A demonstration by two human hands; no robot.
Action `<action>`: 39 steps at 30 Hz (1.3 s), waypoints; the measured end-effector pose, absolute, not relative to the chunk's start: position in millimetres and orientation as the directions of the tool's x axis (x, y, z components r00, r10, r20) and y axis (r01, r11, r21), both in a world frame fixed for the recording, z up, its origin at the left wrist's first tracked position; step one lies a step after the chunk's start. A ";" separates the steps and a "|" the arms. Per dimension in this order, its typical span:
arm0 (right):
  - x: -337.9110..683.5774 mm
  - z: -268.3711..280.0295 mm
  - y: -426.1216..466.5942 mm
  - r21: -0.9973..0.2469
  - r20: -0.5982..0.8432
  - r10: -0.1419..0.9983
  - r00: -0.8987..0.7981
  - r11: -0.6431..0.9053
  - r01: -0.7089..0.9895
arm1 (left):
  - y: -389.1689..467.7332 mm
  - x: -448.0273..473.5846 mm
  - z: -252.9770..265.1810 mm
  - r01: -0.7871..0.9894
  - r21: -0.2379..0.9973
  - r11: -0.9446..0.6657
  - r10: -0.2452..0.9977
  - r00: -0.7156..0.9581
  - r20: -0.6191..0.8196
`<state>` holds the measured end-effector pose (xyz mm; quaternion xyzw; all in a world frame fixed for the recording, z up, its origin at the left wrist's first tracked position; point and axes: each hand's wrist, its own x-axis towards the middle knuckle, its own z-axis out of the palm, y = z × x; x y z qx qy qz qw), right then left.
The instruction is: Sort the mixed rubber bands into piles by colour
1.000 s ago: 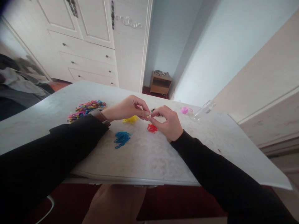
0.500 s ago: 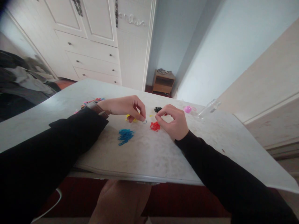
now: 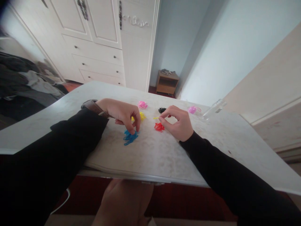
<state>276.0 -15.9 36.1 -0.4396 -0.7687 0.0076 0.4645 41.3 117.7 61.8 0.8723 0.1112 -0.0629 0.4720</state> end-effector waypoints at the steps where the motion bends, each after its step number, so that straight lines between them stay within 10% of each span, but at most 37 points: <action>1: 275.7 36.4 -16.0 -0.420 0.707 0.683 -0.183 0.614 0.668 | 116.5 41.6 62.6 0.261 0.817 -0.514 0.179 0.964 -0.196; 7: 273.5 36.3 -15.6 -0.431 0.693 0.696 -0.187 0.609 0.666 | 107.3 49.2 64.5 0.134 0.852 -0.507 0.349 0.935 0.060; 18: 273.7 34.7 -15.1 -0.428 0.668 0.705 -0.239 0.626 0.652 | 104.4 62.9 50.6 0.043 0.900 -0.435 0.338 0.933 0.119; 25: 276.4 31.2 -14.1 -0.443 0.679 0.702 -0.214 0.624 0.644 | 129.6 42.2 54.9 0.165 0.835 -0.526 0.606 0.762 0.230; 39: 277.5 30.4 -12.3 -0.423 0.683 0.683 -0.259 0.659 0.622 | 140.3 35.9 46.0 0.262 0.700 -0.664 0.578 0.774 0.259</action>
